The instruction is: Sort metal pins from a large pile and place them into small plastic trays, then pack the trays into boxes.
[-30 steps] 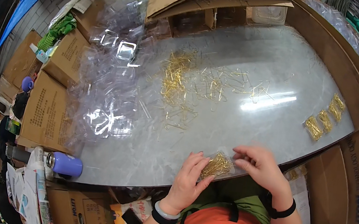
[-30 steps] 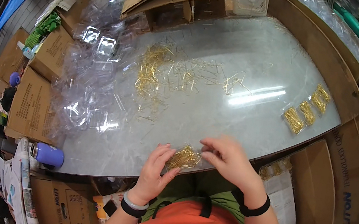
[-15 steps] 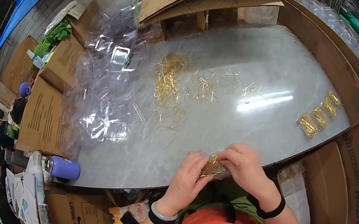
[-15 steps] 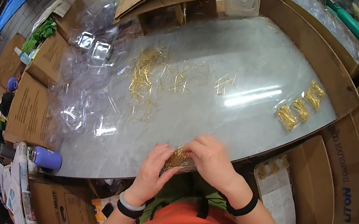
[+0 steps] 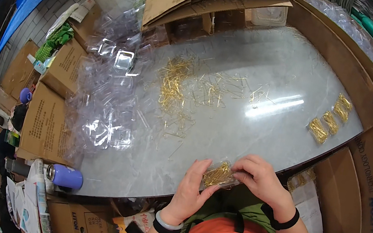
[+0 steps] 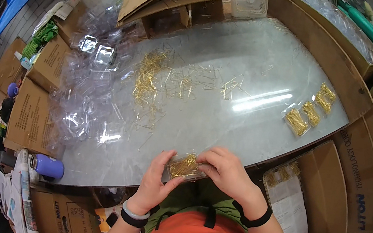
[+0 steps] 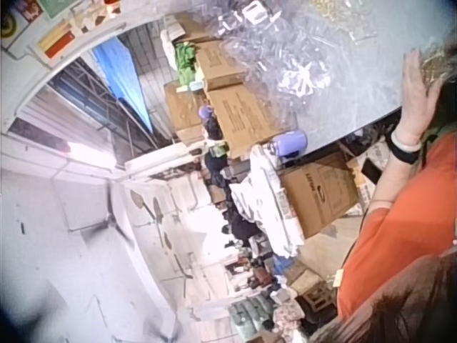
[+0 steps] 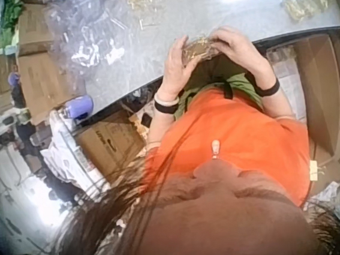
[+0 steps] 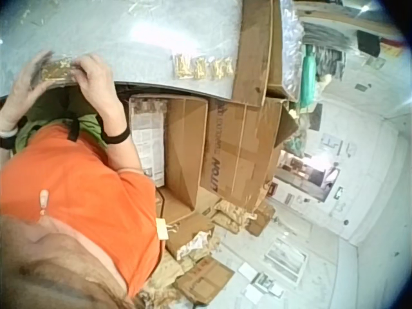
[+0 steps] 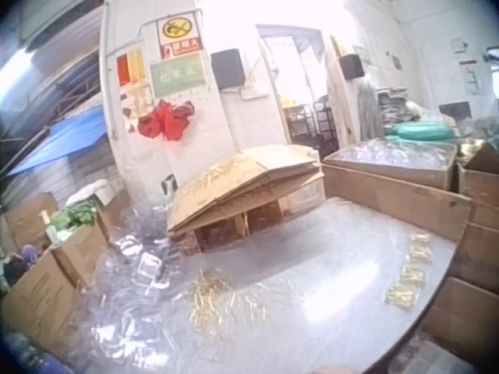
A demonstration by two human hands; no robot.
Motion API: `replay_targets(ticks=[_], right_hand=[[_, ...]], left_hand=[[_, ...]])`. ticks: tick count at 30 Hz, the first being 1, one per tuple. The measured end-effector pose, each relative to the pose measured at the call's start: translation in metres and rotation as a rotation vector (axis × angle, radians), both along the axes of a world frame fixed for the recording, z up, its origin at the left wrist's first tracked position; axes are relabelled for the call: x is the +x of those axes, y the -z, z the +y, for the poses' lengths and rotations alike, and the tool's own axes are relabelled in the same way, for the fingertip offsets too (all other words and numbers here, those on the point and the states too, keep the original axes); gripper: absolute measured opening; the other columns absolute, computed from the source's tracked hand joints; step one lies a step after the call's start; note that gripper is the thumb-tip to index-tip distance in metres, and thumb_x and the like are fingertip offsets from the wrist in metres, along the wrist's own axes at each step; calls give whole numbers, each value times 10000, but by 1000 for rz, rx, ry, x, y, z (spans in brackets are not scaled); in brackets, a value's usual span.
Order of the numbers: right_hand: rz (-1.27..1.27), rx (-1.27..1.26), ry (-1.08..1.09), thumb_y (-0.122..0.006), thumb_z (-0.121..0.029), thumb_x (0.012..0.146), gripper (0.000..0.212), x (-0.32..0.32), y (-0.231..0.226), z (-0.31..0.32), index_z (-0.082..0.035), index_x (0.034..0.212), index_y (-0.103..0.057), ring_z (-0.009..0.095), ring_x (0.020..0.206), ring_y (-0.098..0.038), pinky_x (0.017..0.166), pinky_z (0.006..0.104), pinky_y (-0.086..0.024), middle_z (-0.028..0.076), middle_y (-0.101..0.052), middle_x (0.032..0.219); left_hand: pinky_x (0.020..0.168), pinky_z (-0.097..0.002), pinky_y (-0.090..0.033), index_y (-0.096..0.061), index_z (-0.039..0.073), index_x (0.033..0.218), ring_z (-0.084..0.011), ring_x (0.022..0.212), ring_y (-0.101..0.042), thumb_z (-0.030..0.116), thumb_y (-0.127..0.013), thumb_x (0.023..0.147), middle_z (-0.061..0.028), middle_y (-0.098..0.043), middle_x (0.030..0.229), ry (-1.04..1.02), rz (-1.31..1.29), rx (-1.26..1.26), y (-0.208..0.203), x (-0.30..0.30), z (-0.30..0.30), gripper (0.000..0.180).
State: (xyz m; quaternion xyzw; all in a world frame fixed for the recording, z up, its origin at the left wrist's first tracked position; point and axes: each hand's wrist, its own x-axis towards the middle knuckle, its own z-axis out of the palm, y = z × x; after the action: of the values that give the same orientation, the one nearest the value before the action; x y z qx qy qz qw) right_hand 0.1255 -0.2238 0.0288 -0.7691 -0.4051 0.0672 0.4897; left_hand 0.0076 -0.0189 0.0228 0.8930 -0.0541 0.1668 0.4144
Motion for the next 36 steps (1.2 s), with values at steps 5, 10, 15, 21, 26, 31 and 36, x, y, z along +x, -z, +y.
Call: replay_targets(ticks=[5,10,15,21,26,31,36], right_hand=[[-114,5,57,-750,-58,837,231,-6,1,5,-43,1059,-689,305,943,-631,807,388,-519,109,-652,997],[-266,-12,83,-779,-115,827,451,-22,-4,2,-44,1251,-639,330,1109,-607,946,445,-484,118,-671,1148],[-408,-170,170,-698,-148,907,616,-43,22,18,0,1456,-462,404,1400,-443,1158,568,-301,187,-556,1424],[-226,-129,49,-635,-90,935,566,-38,8,18,-7,1462,-447,427,1398,-443,1182,572,-266,215,-513,1464],[74,115,338,-656,-13,892,440,-38,19,28,-23,1326,-585,399,1224,-585,1106,544,-373,183,-654,1231],[-381,13,315,-692,-24,865,416,-42,22,20,-5,1271,-607,365,1125,-611,1008,481,-445,173,-660,1132],[-335,26,302,-705,-35,852,447,-54,12,24,-7,1285,-596,368,1176,-583,1015,472,-440,174,-637,1202]], left_hand=[[1142,-533,-402,-562,21,1341,-390,1263,-553,92,-786,842,-166,-595,1301,49,-58,83,4,3,5,552],[1122,-536,-422,-596,3,1298,-399,1269,-549,97,-792,838,-170,-598,1279,-10,-77,102,11,0,1,508],[1129,-525,-421,-601,0,1304,-392,1266,-562,100,-766,861,-179,-607,1287,-37,-89,97,10,3,-5,484],[1119,-541,-412,-577,-28,1322,-430,1286,-522,98,-725,891,-196,-582,1297,-3,-86,145,14,2,-2,473],[1119,-546,-409,-578,-33,1319,-430,1278,-523,122,-718,901,-194,-581,1295,28,-100,130,17,6,-4,468],[1114,-547,-417,-583,-33,1312,-428,1276,-524,121,-718,900,-189,-584,1287,-8,-109,148,16,3,-6,461],[1101,-543,-428,-618,-30,1264,-421,1264,-531,111,-716,899,-184,-588,1268,-32,-117,131,16,6,-9,403]])
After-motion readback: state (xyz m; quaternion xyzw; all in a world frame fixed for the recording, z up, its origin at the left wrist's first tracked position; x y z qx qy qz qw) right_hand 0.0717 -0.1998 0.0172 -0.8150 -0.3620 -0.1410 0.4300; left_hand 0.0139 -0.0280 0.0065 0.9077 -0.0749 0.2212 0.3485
